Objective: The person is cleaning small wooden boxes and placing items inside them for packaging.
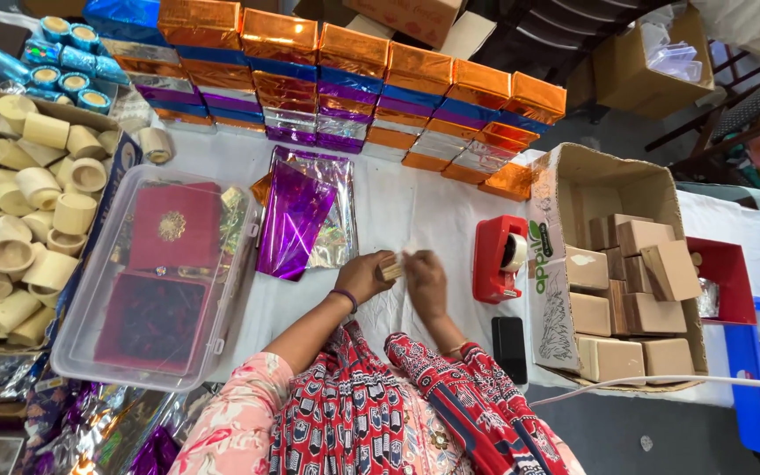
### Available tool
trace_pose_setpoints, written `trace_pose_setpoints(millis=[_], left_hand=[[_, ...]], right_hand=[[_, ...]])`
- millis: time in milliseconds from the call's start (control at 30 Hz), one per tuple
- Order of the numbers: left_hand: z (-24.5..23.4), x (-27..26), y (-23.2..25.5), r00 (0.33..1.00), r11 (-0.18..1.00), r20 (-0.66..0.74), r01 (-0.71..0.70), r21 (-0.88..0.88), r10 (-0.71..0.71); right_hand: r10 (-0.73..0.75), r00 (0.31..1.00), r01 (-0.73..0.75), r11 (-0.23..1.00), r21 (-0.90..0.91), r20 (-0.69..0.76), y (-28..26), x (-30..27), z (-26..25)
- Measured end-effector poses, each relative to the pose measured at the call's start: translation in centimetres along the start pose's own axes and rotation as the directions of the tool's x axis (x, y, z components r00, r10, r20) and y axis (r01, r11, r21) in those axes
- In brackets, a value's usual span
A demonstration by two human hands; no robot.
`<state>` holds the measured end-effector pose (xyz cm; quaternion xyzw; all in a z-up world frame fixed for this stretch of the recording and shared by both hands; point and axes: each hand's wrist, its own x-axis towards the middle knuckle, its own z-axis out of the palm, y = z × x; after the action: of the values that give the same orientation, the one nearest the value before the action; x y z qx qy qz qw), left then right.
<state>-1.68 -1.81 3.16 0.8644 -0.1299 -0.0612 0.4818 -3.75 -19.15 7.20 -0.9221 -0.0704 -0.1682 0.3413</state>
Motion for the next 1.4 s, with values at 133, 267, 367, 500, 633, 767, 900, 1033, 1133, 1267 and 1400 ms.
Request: trace_pose_setpoints(millis=[133, 267, 367, 500, 633, 767, 900, 1033, 1133, 1267, 1400], left_hand=[[1.7, 0.4, -2.5, 0.997, 0.991, 0.040, 0.063, 0.118, -0.068], [0.5, 0.2, -1.0, 1.000, 0.999, 0.024, 0.013, 0.029, -0.014], [-0.1, 0.0, -0.3, 1.000, 1.000, 0.021, -0.014, -0.014, 0.014], [0.5, 0.3, -1.2, 0.996, 0.996, 0.071, 0.042, 0.082, -0.047], [-0.2, 0.2, -0.4, 0.993, 0.995, 0.101, 0.049, 0.082, -0.057], [-1.0, 0.1, 0.9, 0.996, 0.998, 0.074, 0.046, 0.048, -0.050], [-0.5, 0.4, 0.2, 0.993, 0.992, 0.085, 0.070, 0.109, -0.079], [0.5, 0.5, -1.5, 0.997, 0.993, 0.067, 0.042, 0.108, -0.049], [-0.8, 0.4, 0.4, 0.982, 0.986, 0.147, 0.095, 0.135, -0.114], [-1.0, 0.5, 0.6, 0.992, 0.993, 0.107, 0.051, 0.103, -0.062], [1.1, 0.9, -2.8, 0.995, 0.988, 0.088, 0.034, 0.149, -0.047]], right_hand=[[-0.364, 0.931, 0.366, 0.929, 0.054, -0.029, -2.3, -0.5, -0.2], [-0.176, 0.984, 0.173, 0.981, 0.088, 0.035, -0.7, 0.5, -0.8], [-0.039, 0.999, 0.039, 0.999, 0.031, -0.007, 0.1, 0.7, -0.7], [-0.198, 0.980, 0.198, 0.978, 0.057, -0.020, -1.2, -0.6, 1.0], [-0.286, 0.958, 0.282, 0.952, 0.120, 0.018, -1.4, 0.0, 0.0], [-0.089, 0.996, 0.089, 0.995, 0.038, -0.006, 0.8, 0.9, -1.1], [-0.126, 0.992, 0.122, 0.984, -0.133, -0.025, -0.6, 0.2, 0.2], [-0.227, 0.967, 0.224, 0.974, 0.040, 0.113, -1.8, -0.4, 0.3], [-0.257, 0.966, 0.257, 0.965, -0.048, 0.019, 0.4, -0.5, 0.1], [-0.173, 0.984, 0.177, 0.939, -0.296, 0.040, 2.6, -2.8, 2.5], [-0.267, 0.940, 0.332, 0.859, -0.389, 0.213, -0.4, -4.2, 2.9]])
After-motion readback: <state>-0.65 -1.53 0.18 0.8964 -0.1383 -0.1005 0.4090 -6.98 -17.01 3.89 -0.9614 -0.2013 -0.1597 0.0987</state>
